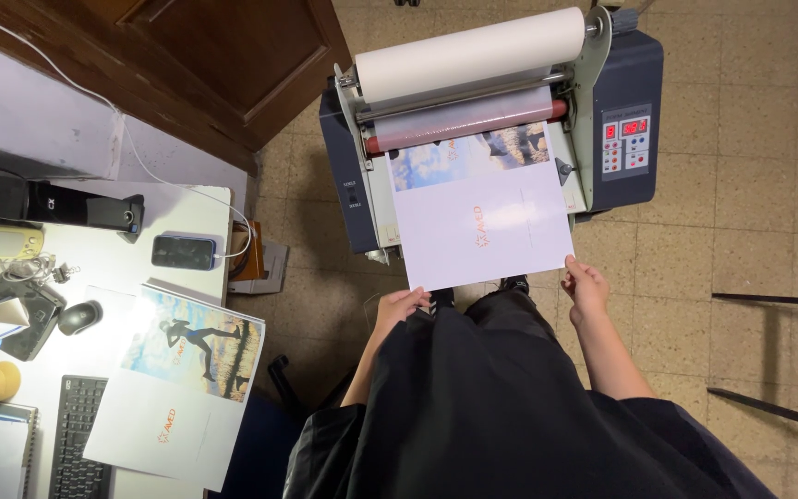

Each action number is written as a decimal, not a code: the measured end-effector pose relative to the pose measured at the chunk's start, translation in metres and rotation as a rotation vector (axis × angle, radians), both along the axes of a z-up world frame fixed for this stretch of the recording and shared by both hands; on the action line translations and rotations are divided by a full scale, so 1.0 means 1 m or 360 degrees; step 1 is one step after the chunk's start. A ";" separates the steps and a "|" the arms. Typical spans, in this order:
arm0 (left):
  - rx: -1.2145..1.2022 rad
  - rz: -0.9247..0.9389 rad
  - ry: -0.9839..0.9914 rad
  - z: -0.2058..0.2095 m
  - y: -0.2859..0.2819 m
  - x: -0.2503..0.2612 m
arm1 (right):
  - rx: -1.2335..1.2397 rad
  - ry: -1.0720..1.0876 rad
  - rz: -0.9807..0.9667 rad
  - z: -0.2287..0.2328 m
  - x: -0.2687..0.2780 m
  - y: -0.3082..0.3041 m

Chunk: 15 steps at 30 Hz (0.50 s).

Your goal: The person is feeding printed sheets into a laminating machine, aligning them as they enter, and then picking up the laminated sheets from the output tray.

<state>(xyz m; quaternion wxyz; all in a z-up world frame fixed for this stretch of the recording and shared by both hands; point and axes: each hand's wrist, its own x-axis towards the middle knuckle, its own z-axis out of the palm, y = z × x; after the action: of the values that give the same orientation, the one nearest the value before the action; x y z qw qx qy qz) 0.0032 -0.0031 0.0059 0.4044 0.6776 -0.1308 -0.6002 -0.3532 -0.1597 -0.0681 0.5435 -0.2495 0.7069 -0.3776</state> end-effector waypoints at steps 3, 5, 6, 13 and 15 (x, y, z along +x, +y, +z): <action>-0.0024 0.0001 0.0004 -0.004 0.002 0.000 | 0.0000 0.0002 -0.0001 0.001 0.001 0.000; -0.0024 -0.0011 -0.0005 -0.004 0.000 0.002 | 0.0000 0.0005 0.0007 0.007 0.003 -0.001; -0.0021 -0.0023 -0.0013 -0.003 0.000 0.002 | 0.0003 0.0008 0.0015 0.010 0.004 -0.002; -0.0060 -0.0114 -0.0097 -0.041 0.024 0.016 | 0.0022 0.0024 0.0125 -0.005 -0.014 0.003; -0.0087 -0.0142 -0.0171 -0.079 0.048 0.028 | 0.0123 0.0102 0.0277 -0.035 -0.037 0.004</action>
<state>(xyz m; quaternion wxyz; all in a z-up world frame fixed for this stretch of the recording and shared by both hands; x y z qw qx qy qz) 0.0315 0.0448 -0.0734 0.3881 0.6910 -0.1987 -0.5765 -0.3900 -0.1561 -0.1028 0.5605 -0.3008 0.7136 -0.2933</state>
